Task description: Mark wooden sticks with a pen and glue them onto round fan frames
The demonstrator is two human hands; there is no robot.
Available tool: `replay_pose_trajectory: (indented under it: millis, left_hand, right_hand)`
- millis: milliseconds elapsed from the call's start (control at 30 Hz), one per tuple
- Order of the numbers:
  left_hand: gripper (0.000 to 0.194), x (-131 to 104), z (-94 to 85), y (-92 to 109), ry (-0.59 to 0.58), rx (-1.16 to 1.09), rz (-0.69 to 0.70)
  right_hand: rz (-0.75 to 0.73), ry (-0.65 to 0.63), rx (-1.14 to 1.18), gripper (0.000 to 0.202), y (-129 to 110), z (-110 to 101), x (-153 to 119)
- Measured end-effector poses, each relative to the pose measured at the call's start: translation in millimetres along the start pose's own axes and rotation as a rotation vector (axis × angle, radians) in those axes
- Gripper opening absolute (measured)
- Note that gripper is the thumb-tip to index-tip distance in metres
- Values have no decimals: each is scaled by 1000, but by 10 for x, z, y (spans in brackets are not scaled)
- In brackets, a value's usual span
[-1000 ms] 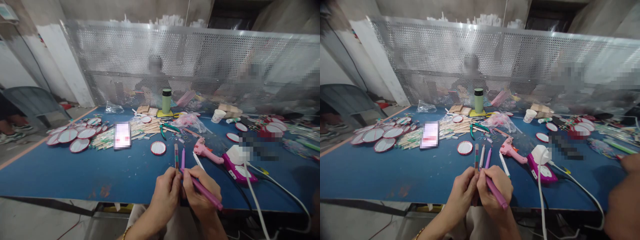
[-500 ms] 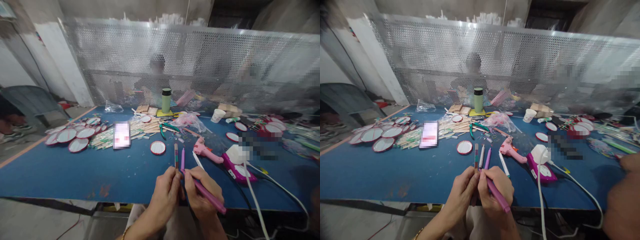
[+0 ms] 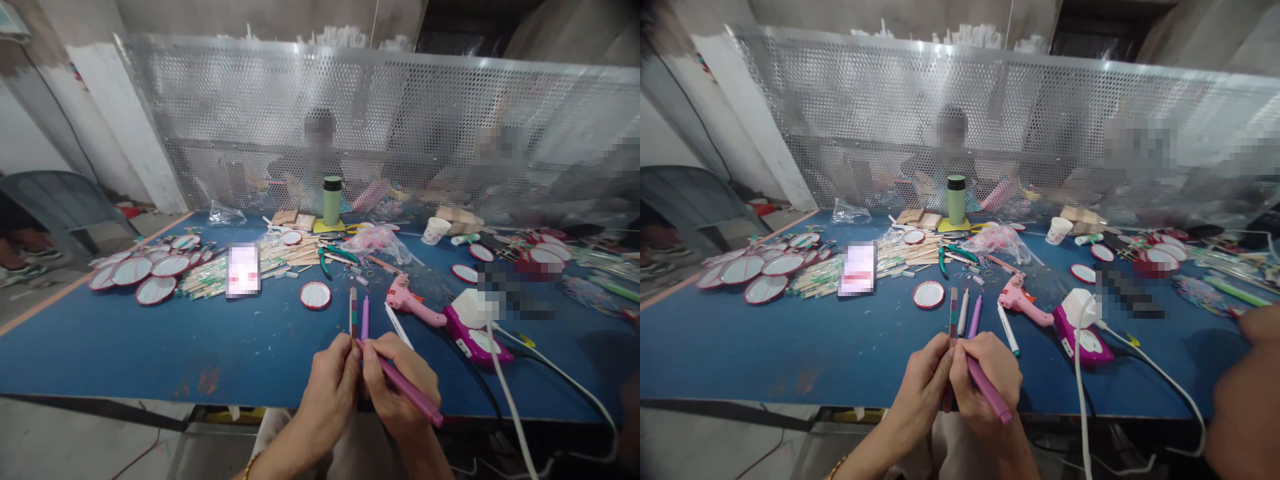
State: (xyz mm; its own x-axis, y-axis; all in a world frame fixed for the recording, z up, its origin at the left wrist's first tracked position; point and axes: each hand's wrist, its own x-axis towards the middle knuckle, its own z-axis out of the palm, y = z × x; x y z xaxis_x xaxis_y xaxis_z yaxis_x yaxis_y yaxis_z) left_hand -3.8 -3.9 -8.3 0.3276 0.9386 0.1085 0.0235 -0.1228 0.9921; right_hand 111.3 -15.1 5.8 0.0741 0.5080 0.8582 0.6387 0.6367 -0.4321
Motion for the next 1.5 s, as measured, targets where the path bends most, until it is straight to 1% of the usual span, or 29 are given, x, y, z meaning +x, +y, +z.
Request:
replay_pose_trajectory:
  millis: [167,333,467,600,700,900,1100,1200,1367,1500]
  left_hand:
    - [34,5,5,14,3,-1,-2]
    - [34,3,5,56,-23,-38,-4]
    - [34,-11,6,25,1,-15,-2]
    - [34,-20,8,-21,9,10,3]
    - [34,-16,11,-9,8,-2,-6]
    - [35,-2,15,59,-39,-64,-14]
    - [35,-17,10,1,0,-3,1]
    - [35,-15,9,4,12,1,-2]
    - [36,-5,11,54,-3,-23,-10]
    - [36,-6,4,19,-2,-15,-9]
  right_hand:
    - [-13,0,-28,13,1,4,3]
    - [2,38,-37,13,8,4,-21]
    - [-9,6,-38,13,-7,3,-5]
    - [-50,10,-40,13,-18,3,21]
    - [-34,10,-63,13,-2,7,1]
    - [-4,48,-54,14,24,4,-41]
    - [-18,19,-44,12,-10,7,12]
    - [-31,24,-66,13,-15,10,3]
    - [-11,30,-81,13,-13,12,-4]
    - [-40,26,-63,13,-16,19,22]
